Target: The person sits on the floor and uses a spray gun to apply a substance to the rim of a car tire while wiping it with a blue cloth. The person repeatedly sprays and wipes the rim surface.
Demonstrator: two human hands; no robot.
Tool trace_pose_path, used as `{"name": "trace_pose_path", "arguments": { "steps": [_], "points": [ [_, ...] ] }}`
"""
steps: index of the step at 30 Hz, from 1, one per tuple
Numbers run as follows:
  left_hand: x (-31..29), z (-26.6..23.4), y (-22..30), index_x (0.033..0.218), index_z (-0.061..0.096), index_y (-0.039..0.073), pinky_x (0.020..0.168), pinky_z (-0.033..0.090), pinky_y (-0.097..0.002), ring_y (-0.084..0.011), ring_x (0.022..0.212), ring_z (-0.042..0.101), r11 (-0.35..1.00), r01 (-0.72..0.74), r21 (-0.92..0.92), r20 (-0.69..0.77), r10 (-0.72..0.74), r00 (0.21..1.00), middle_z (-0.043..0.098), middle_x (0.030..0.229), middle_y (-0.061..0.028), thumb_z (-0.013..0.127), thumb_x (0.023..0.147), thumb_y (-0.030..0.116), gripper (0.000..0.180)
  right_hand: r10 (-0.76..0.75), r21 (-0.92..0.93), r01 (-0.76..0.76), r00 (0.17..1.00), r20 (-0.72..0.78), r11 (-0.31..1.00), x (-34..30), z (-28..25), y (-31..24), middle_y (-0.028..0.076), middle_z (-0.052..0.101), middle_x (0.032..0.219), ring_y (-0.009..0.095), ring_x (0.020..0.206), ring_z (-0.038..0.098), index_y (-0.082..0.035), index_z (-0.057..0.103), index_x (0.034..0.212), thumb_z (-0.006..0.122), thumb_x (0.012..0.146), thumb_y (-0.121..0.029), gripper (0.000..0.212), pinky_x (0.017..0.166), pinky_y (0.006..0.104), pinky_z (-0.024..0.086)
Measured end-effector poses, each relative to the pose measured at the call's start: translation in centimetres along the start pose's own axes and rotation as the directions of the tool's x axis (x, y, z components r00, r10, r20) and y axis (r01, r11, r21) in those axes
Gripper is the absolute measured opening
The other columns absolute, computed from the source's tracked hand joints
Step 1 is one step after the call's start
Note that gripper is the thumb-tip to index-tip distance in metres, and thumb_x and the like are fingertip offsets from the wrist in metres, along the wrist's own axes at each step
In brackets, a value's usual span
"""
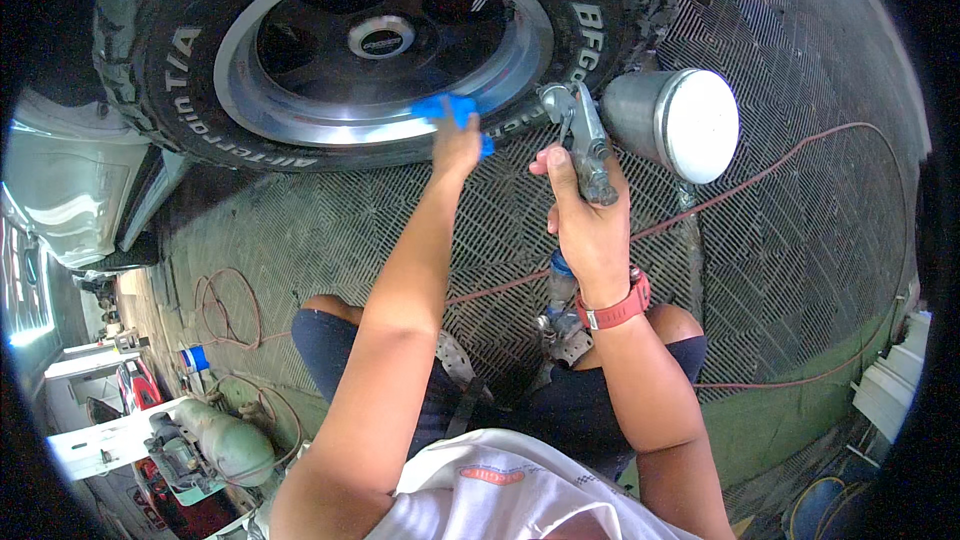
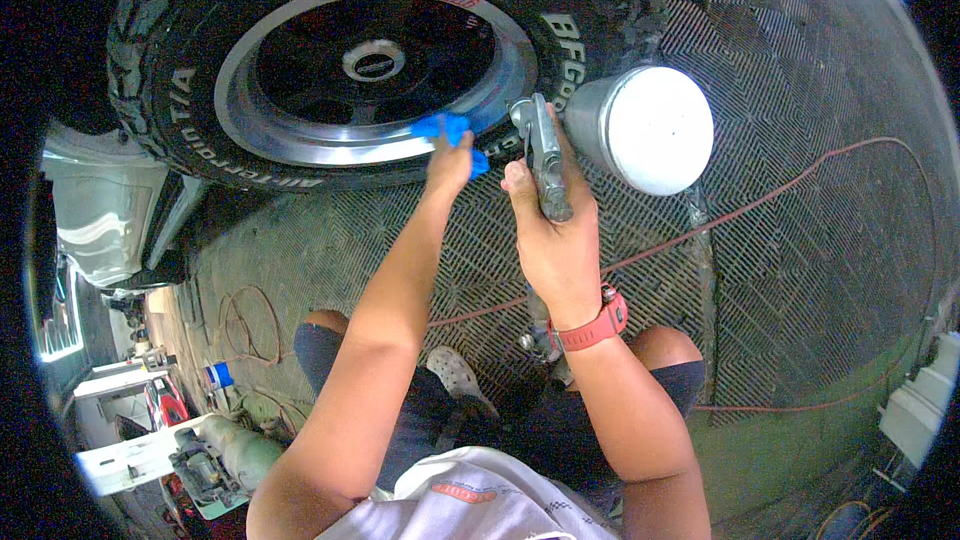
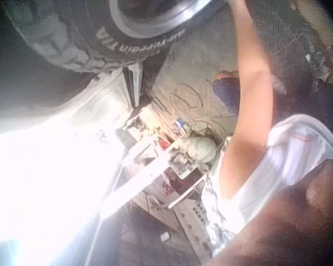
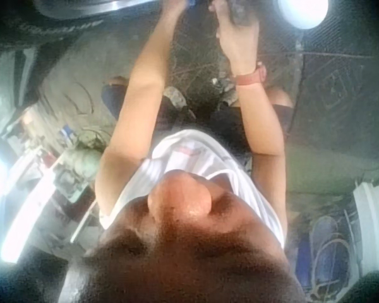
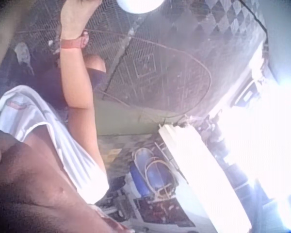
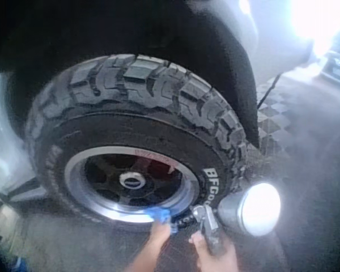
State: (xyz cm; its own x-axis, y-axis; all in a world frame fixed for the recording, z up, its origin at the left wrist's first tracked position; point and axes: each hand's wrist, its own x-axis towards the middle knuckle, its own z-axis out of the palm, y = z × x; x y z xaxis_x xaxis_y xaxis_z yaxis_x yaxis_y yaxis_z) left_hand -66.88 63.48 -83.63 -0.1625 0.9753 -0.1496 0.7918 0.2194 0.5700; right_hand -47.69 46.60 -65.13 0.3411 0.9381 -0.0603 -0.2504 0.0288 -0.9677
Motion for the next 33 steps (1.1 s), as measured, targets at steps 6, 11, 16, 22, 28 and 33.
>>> {"name": "trace_pose_path", "arguments": {
  "steps": [6,11,16,22,28,33],
  "points": [
    [3.6,-0.1,6.9,0.132,0.064,-0.005,0.103,0.05,-0.0495,-0.0446,0.117,0.069,0.993,-0.077,-0.086,0.142,0.089,0.986,0.07,0.122,-0.0334,0.062,0.099,0.037,0.053,0.009,0.024,-0.01,1.0,0.023,1.0,-0.2,0.5,-0.3,0.007,0.077,0.106,0.007,0.086,0.071,-0.002,0.067,0.121,0.067,0.111,-0.027,0.027,0.052,0.0208,0.049],
    [4.3,-5.3,12.6,0.102,0.076,-0.001,0.087,0.059,-0.0418,-0.0288,0.09,0.076,0.783,0.042,-0.621,0.28,0.171,0.945,0.08,0.1,-0.0146,0.067,0.099,0.027,0.03,-0.006,0.017,0.006,1.0,-0.011,1.0,0.2,-0.6,-0.4,0.006,0.076,0.106,0.007,0.085,0.069,-0.003,0.066,0.124,0.067,0.111,-0.026,0.027,0.052,0.0209,0.048],
    [4.2,-13.9,15.2,0.11,0.071,0.003,0.094,0.063,-0.0456,-0.0296,0.095,0.076,0.239,0.285,-0.928,0.344,0.258,0.903,0.078,0.104,-0.0135,0.07,0.095,0.019,0.023,0.093,0.061,-0.093,0.996,0.015,0.994,0.1,-0.9,-1.4,0.002,0.074,0.104,0.004,0.068,0.056,-0.005,0.054,0.156,0.069,0.11,-0.025,0.052,0.053,0.0215,0.044],
    [0.6,-19.6,14.3,0.111,0.06,0.0,0.091,0.062,-0.0542,-0.0333,0.1,0.065,-0.635,0.099,-0.766,-0.111,0.283,0.953,0.062,0.103,-0.0156,0.071,0.091,0.018,0.03,0.068,0.063,-0.073,0.994,0.083,0.995,0.4,-1.4,-1.9,0.006,0.075,0.11,0.011,0.097,0.073,-0.006,0.047,0.161,0.064,0.113,-0.028,0.056,0.052,0.0212,0.048],
    [0.9,-14.4,15.8,0.104,0.066,0.01,0.089,0.062,-0.0433,-0.027,0.095,0.072,-0.353,-0.181,-0.918,-0.233,0.108,0.967,0.072,0.1,-0.0075,0.072,0.088,0.014,0.017,0.048,0.132,-0.058,0.996,0.075,0.99,0.5,-1.1,-2.0,0.005,0.076,0.101,0.004,0.066,0.058,-0.003,0.062,0.138,0.065,0.112,-0.035,0.041,0.049,0.0212,0.045],
    [2.9,-10.3,13.6,0.105,0.068,0.011,0.089,0.061,-0.0416,-0.024,0.095,0.072,-0.021,-0.13,-0.991,-0.131,0.147,0.98,0.072,0.103,-0.0041,0.072,0.087,0.012,0.019,0.055,0.113,-0.059,0.998,0.036,0.992,0.8,-1.4,-1.5,0.006,0.077,0.1,0.003,0.06,0.057,-0.003,0.068,0.127,0.065,0.112,-0.035,0.036,0.049,0.0212,0.045]
  ]
}}
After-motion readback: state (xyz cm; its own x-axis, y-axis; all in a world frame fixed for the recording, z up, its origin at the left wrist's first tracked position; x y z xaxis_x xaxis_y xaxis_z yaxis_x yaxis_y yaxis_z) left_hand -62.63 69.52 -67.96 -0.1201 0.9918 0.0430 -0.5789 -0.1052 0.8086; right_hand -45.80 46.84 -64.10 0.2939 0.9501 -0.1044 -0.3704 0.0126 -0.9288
